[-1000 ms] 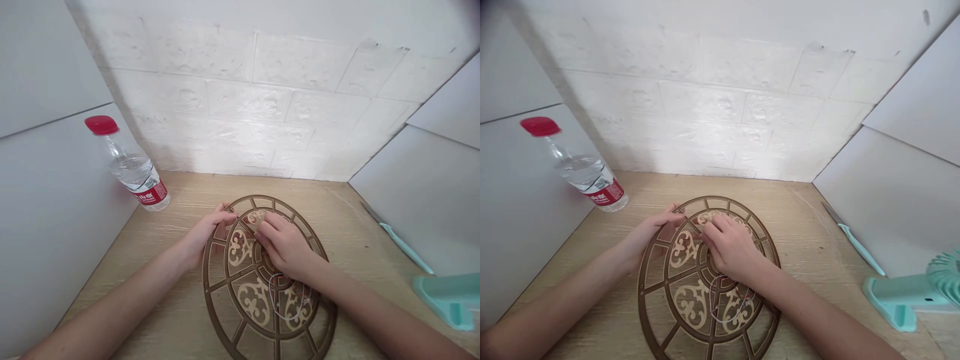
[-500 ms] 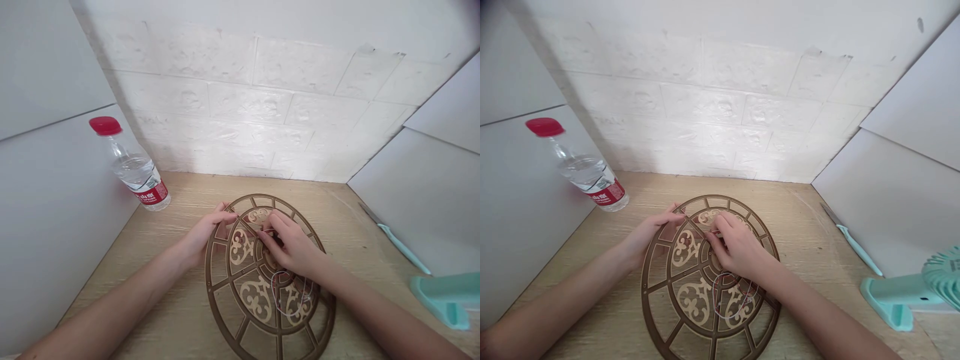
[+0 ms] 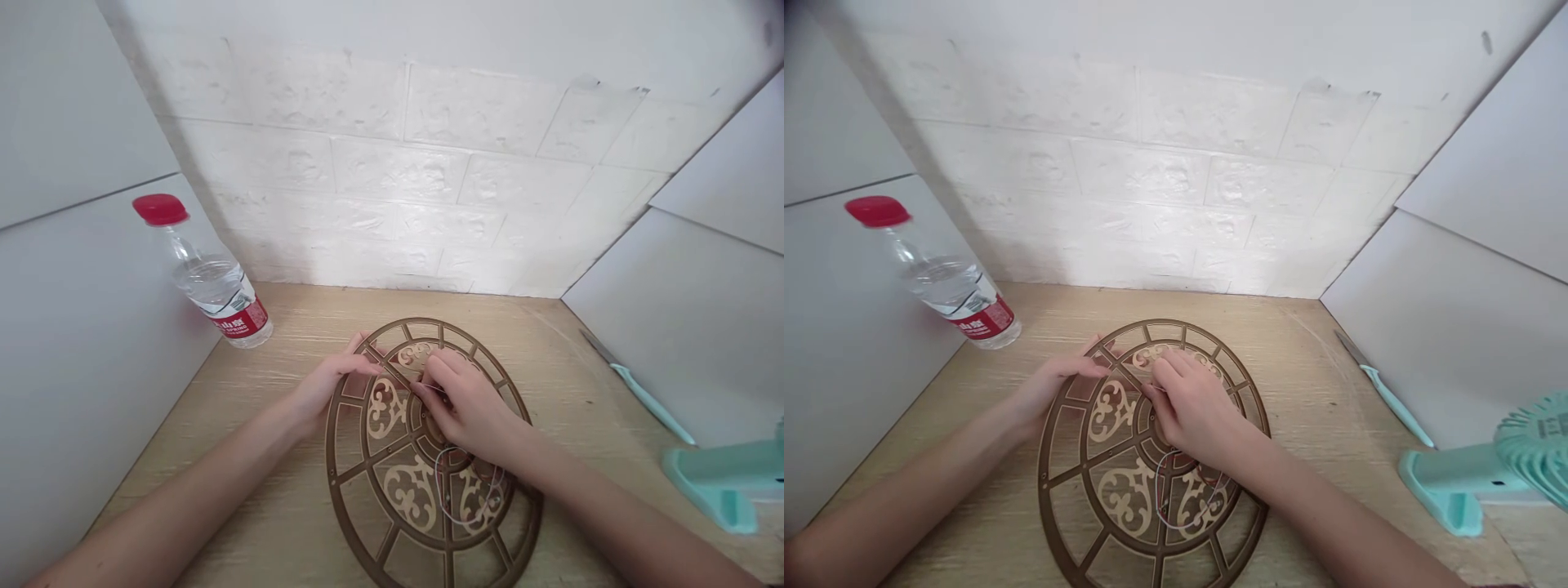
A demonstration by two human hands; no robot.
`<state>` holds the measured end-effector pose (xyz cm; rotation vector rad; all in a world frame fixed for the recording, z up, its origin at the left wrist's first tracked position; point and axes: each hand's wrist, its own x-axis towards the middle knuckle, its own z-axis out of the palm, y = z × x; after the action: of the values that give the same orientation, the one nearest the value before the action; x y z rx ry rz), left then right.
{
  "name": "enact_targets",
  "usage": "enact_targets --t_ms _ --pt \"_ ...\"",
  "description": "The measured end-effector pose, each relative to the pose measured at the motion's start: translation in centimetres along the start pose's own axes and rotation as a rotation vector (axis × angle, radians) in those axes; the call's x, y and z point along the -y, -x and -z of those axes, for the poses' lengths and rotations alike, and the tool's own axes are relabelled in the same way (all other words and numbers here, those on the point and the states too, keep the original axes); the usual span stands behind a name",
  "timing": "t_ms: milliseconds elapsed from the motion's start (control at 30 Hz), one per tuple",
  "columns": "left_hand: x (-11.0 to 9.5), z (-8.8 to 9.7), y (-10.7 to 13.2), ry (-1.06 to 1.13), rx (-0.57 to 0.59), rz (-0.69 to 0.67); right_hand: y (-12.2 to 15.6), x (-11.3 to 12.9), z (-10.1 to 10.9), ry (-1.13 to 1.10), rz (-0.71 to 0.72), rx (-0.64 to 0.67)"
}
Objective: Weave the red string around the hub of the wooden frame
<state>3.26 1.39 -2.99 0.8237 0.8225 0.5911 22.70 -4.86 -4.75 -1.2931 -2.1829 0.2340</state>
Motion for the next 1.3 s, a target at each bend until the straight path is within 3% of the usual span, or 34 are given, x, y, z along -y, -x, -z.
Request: enact_targets --t_ms 233,333,500,600,700,867,1100,1300 --pt "-0.4 0.7 -0.6 -0.199 -0.016 -0.022 0.1 0.1 0.5 -0.065 -0.175 0.035" --pt "-0.6 0.9 -0.6 -0.371 -0.023 -0.092 0.2 0.0 1.2 -0.144 -0.200 0.091" --pt "-0.4 0.6 -0.1 -0.974 -0.271 -0.329 0.4 -0.8 2.1 -0.282 -0.194 0.184" --pt "0.0 0.8 -0.1 -1.134 -0.358 -0.427 0.2 -1.6 2.4 -0.294 -0.180 0.169" --pt "0.2 1.2 -0.4 -1.208 -0.373 -0.487 -0.1 -2.3 2.4 -0.246 -0.166 0.111" --pt "0.0 1.8 -0.9 -1.303 -0.496 -0.436 -0.5 -3.2 1.3 -0.128 -0.089 -0.022" --pt "-0.1 2.0 -1.5 -1.343 -0.534 -0.320 -1.7 -4.8 -0.3 0.014 0.059 -0.036" --pt "0.0 2.1 -1.9 -1.369 -0.587 -0.271 -2.8 -5.6 -0.6 0.096 -0.007 -0.042"
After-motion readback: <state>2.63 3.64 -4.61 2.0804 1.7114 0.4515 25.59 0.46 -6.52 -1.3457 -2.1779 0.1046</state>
